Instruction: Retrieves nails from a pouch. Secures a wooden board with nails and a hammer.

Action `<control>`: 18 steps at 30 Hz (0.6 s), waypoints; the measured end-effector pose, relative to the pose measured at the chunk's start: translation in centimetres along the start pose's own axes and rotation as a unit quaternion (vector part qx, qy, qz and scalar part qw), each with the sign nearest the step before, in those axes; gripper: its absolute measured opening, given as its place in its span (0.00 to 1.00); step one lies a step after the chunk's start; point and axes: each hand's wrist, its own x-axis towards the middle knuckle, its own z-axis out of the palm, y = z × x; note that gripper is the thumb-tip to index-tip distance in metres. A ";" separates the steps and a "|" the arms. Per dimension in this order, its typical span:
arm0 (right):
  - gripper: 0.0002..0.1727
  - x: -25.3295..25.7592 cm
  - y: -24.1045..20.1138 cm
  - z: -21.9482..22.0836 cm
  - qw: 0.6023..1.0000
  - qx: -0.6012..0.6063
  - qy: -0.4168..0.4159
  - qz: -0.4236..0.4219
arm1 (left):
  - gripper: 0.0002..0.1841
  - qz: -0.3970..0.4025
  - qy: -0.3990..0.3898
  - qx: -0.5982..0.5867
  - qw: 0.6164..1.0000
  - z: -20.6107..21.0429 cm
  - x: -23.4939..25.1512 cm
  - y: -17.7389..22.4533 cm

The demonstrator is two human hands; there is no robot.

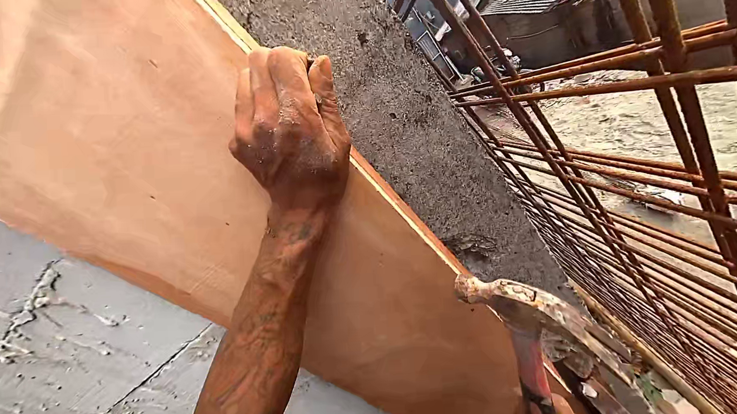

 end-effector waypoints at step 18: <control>0.21 1.4 -4.5 -1.2 0.985 -0.157 0.003 -0.078 | 0.18 0.009 0.037 -0.096 0.995 -1.3 -0.3 -0.2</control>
